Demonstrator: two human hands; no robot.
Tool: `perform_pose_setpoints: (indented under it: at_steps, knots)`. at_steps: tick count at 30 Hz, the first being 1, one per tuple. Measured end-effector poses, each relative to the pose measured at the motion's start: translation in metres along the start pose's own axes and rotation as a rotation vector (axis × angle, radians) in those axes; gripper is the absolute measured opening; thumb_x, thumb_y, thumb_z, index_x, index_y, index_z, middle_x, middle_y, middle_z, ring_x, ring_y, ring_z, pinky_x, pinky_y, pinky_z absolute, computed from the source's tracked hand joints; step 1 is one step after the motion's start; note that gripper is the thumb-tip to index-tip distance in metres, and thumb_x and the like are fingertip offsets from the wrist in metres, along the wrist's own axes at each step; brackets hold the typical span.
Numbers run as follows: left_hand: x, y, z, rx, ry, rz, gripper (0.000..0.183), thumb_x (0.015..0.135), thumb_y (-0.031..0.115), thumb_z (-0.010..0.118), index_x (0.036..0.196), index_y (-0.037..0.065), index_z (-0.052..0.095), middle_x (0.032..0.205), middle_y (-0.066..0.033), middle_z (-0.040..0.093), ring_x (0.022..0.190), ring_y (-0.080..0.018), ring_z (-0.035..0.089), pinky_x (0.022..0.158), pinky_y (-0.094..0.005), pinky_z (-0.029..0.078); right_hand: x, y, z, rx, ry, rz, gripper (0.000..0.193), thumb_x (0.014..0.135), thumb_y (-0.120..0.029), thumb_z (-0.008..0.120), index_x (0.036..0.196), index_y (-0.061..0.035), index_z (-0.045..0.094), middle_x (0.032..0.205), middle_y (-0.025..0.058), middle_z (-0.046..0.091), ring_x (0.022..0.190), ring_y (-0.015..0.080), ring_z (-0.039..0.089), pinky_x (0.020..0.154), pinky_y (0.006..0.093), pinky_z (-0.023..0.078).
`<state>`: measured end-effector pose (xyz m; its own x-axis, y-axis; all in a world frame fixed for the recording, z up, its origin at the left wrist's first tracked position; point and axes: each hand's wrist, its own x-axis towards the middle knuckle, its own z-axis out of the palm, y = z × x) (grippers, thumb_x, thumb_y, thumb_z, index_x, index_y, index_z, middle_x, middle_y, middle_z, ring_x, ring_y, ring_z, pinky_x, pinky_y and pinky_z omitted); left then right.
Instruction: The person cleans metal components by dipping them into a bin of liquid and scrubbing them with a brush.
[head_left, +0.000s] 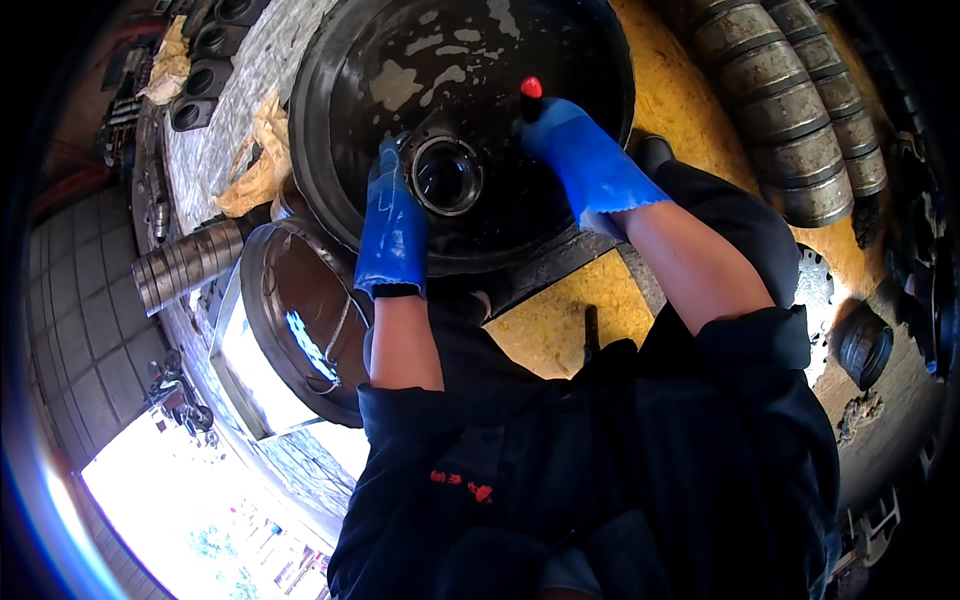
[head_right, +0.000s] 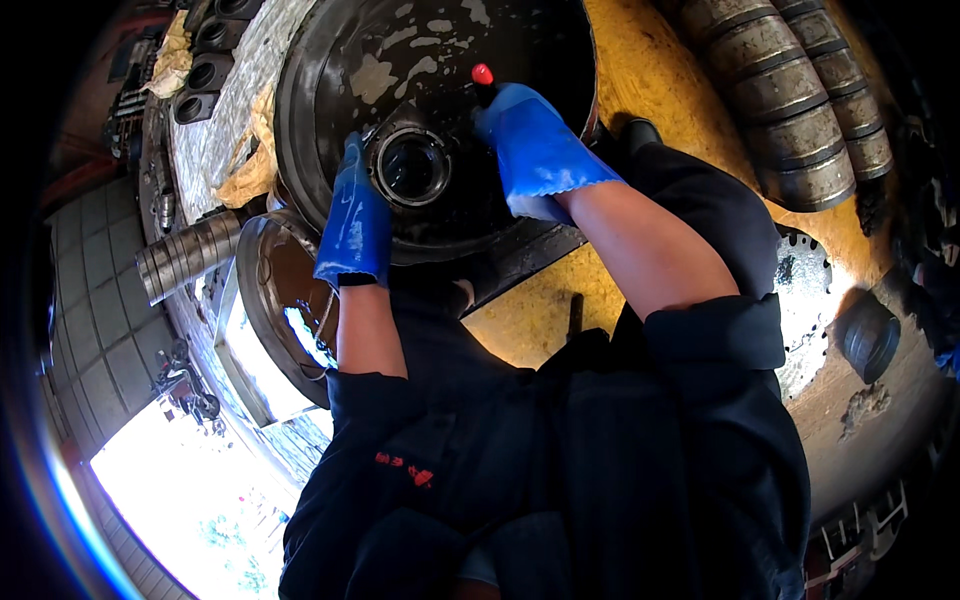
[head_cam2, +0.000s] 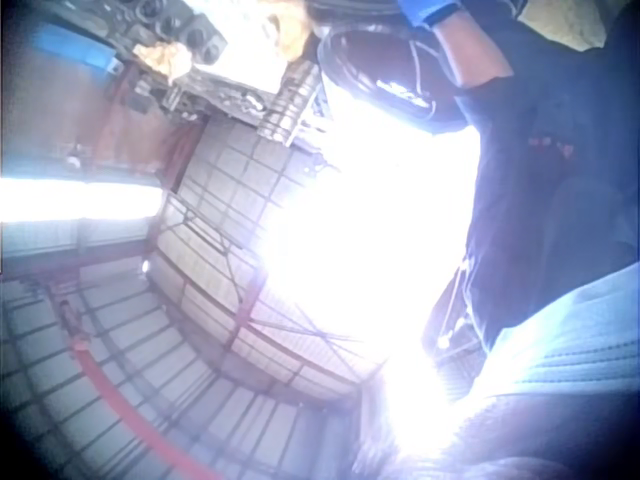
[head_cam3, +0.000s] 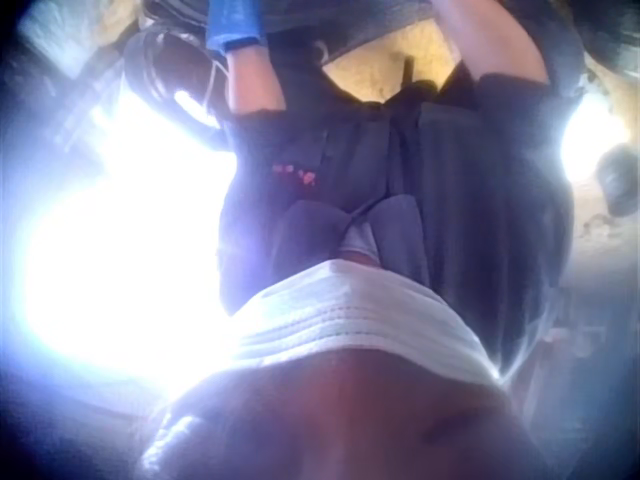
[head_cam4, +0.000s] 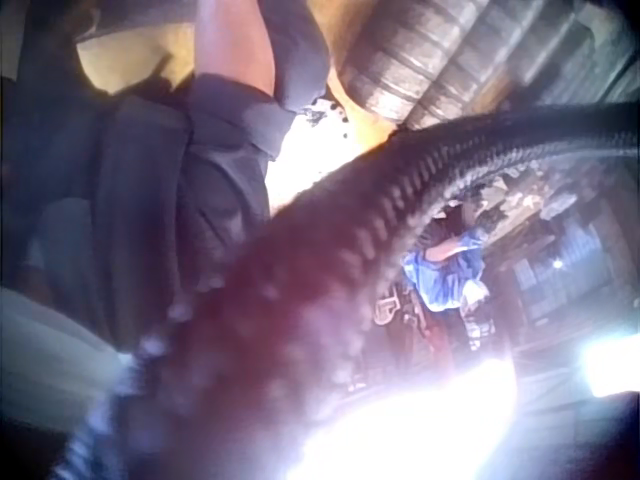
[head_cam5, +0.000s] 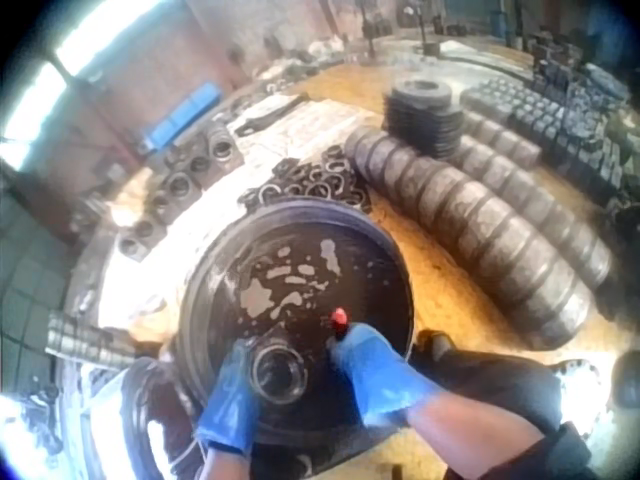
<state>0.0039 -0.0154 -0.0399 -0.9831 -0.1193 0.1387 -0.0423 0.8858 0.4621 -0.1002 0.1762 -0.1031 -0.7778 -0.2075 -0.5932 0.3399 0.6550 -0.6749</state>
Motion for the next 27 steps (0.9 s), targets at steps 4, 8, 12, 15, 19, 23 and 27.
perform_pose_setpoints:
  at_steps: [4,8,12,15,19,23,27]
  knots:
    - [0.006,-0.004,0.007,-0.071,0.027,-0.033,0.043,0.105,0.025,0.038,0.134,-0.004,0.05,0.126,-0.018,0.061,0.114,-0.0263,0.06,0.101,-0.0352,0.047,-0.011,-0.024,-0.001,0.572,-0.004,-0.113,0.039,0.084,-0.034,0.071,0.109,-0.0049,0.069,0.101,0.0138,0.071,0.092,0.0221,0.068,0.086,0.0343,0.051]
    - [0.025,0.002,0.03,-0.554,-0.017,-0.325,0.043,0.105,0.026,0.038,0.134,-0.004,0.05,0.125,-0.0178,0.061,0.114,-0.026,0.06,0.101,-0.035,0.047,0.026,-0.015,0.046,1.037,-0.123,-0.231,0.031,0.083,-0.029,0.072,0.102,-0.0043,0.071,0.091,0.0098,0.071,0.083,0.0151,0.066,0.079,0.0311,0.051]
    - [0.014,-0.024,0.01,-0.745,0.05,-0.494,0.044,0.105,0.027,0.039,0.133,-0.004,0.051,0.125,-0.0176,0.061,0.114,-0.0257,0.06,0.101,-0.0348,0.047,-0.023,-0.046,0.064,0.668,-0.163,-0.258,0.028,0.084,-0.031,0.07,0.098,-0.0062,0.071,0.085,0.0091,0.071,0.078,0.018,0.066,0.078,0.0328,0.051]
    - [0.019,-0.028,0.014,-0.845,0.059,-0.538,0.044,0.105,0.028,0.039,0.133,-0.004,0.051,0.125,-0.0175,0.062,0.113,-0.0255,0.06,0.101,-0.0347,0.047,-0.064,-0.049,0.033,0.428,-0.188,-0.299,0.029,0.085,-0.031,0.07,0.099,-0.0055,0.071,0.088,0.0117,0.071,0.082,0.0189,0.067,0.079,0.0326,0.051]
    - [0.023,-0.022,0.021,-0.92,0.06,-0.555,0.045,0.105,0.029,0.039,0.133,-0.004,0.051,0.125,-0.0174,0.062,0.113,-0.0252,0.06,0.101,-0.0345,0.047,-0.066,-0.025,0.01,0.319,-0.305,-0.266,0.027,0.085,-0.032,0.068,0.1,-0.0097,0.071,0.088,0.0135,0.071,0.082,0.0234,0.069,0.079,0.0348,0.052]
    - [0.031,-0.017,0.033,-0.991,0.038,-0.572,0.046,0.105,0.03,0.039,0.133,-0.004,0.052,0.125,-0.0172,0.062,0.113,-0.0249,0.06,0.1,-0.0343,0.047,-0.019,0.014,0.03,0.1,-0.109,-0.203,0.032,0.085,-0.033,0.069,0.1,-0.005,0.071,0.091,0.0134,0.072,0.083,0.0239,0.07,0.078,0.0349,0.053]
    - [0.023,-0.027,0.029,-1.029,0.06,-0.614,0.046,0.105,0.031,0.039,0.133,-0.004,0.052,0.125,-0.017,0.062,0.113,-0.0246,0.06,0.1,-0.0341,0.047,-0.036,-0.018,0.009,-0.074,0.112,-0.23,0.036,0.084,-0.036,0.069,0.102,-0.0056,0.07,0.091,0.0182,0.071,0.085,0.031,0.069,0.079,0.0378,0.053]
